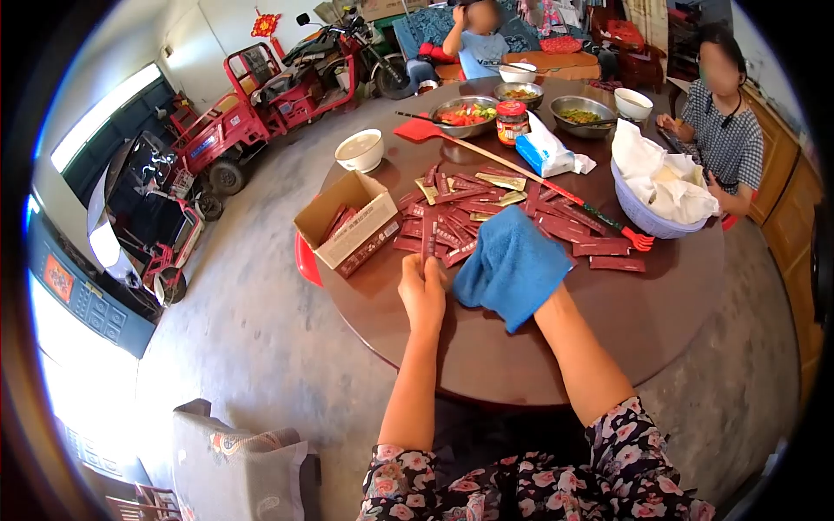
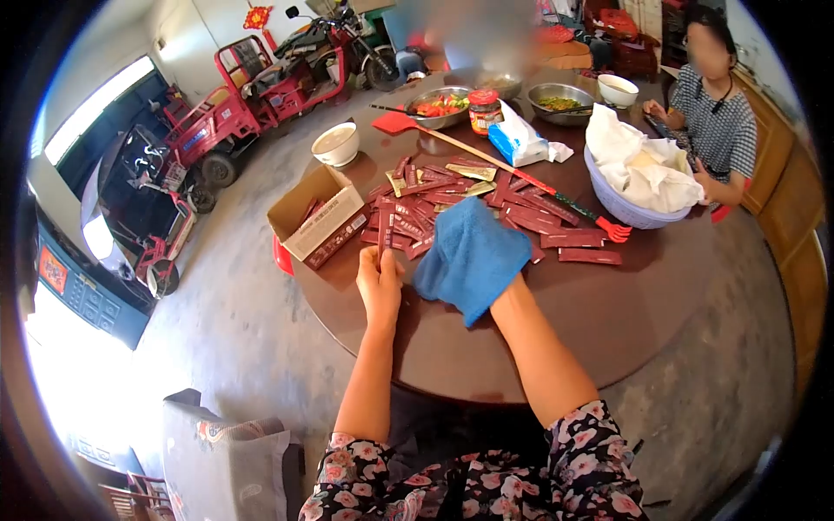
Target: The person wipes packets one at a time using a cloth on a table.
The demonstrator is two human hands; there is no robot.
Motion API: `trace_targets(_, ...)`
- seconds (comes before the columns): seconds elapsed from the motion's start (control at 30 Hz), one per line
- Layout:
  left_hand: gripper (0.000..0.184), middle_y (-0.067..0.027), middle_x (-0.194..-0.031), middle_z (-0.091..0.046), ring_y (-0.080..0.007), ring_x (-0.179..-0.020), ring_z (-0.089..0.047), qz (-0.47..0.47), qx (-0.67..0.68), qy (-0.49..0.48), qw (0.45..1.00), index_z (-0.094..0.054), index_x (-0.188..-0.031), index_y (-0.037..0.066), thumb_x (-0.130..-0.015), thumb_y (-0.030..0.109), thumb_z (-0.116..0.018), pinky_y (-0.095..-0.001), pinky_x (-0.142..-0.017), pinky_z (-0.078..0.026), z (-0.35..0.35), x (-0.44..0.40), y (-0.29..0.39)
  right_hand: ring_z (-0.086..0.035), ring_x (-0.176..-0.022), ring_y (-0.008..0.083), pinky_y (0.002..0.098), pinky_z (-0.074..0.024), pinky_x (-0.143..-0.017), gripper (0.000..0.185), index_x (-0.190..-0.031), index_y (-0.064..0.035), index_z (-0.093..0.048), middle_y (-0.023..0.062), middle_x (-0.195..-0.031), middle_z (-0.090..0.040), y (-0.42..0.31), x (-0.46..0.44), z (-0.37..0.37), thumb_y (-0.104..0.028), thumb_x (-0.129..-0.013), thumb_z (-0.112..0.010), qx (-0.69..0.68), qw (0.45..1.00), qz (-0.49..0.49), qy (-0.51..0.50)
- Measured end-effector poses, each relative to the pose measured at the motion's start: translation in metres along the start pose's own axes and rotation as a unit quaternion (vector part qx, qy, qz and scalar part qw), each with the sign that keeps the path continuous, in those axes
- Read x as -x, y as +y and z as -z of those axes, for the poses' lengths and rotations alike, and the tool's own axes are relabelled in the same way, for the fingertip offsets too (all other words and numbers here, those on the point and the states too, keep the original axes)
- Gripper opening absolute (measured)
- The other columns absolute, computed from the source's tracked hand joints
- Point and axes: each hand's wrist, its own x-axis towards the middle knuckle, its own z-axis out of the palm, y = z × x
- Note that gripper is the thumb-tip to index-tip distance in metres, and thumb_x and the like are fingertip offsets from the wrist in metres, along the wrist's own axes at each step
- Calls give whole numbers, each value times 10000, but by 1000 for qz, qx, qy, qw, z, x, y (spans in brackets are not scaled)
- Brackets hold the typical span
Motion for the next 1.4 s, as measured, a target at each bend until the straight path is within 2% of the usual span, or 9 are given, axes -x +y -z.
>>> trace_targets(0.07,149,21,-598,-496,-50,-485,-417,45,62,-96,992,-520,-869,66,-963,179,-495,-198,-439,-334,-12,7,7,-594,-684,331,386,-473,-535,246,-670,-83,-584,143,-769,-624,-19,-9,21,-289,-621,-708,51,993,-35,-105)
trace_targets(0.3,215,56,-599,-449,-26,-500,-393,56,139,-176,973,-521,-804,83,-983,186,-463,-183,-440,-300,-61,12,22,-594,-646,320,398,-459,-556,217,-651,-37,-572,167,-681,-602,42,10,-49,-233,-643,-665,-210,976,16,52)
trace_targets(0.47,188,33,-627,-481,-48,-536,-434,120,142,-211,960,-545,-848,15,-960,132,-451,-227,-500,-378,-50,28,26,-574,-520,204,319,-452,-477,206,-744,-43,-589,86,-606,-574,31,18,-50,-230,-830,-590,-691,665,-261,-107)
trace_targets(0.67,187,41,-635,-490,-31,-547,-424,136,183,-273,935,-553,-853,39,-971,152,-462,-205,-494,-354,-36,27,32,-610,-528,214,332,-472,-464,230,-731,-26,-581,101,-635,-606,37,12,-46,-220,-851,-553,-626,693,-317,-166)
trace_targets(0.7,185,44,-634,-489,-30,-545,-420,127,178,-279,935,-552,-850,44,-971,156,-469,-203,-492,-347,-36,27,30,-628,-574,256,365,-486,-502,203,-716,-27,-583,129,-660,-620,55,12,-68,-208,-809,-576,-465,858,-184,-120)
trace_targets(0.8,181,44,-619,-486,-37,-540,-419,101,175,-283,937,-550,-820,46,-957,153,-499,-208,-488,-347,-38,29,26,-647,-662,321,417,-502,-578,184,-683,-39,-585,169,-703,-634,54,5,-47,-214,-720,-625,-151,984,-30,-84)
trace_targets(1.1,178,39,-576,-476,-44,-522,-423,58,105,-276,954,-592,-783,7,-907,123,-538,-227,-489,-358,-34,29,26,-603,-641,281,360,-480,-594,247,-636,-106,-546,121,-649,-584,67,5,-38,-266,-585,-727,39,992,21,-119)
trace_targets(1.3,174,58,-588,-447,-26,-490,-373,112,159,-297,935,-582,-845,40,-942,164,-507,-187,-442,-290,-30,25,26,-602,-717,233,331,-469,-638,239,-712,-123,-550,91,-722,-592,59,14,-35,-293,-650,-706,-548,824,-140,-35)
trace_targets(1.4,173,51,-589,-453,-34,-487,-381,129,167,-298,931,-580,-859,39,-947,167,-505,-188,-443,-307,-28,25,30,-599,-720,210,353,-500,-650,204,-834,-97,-581,58,-812,-622,32,9,-1,-277,-773,-653,-115,993,19,-8)
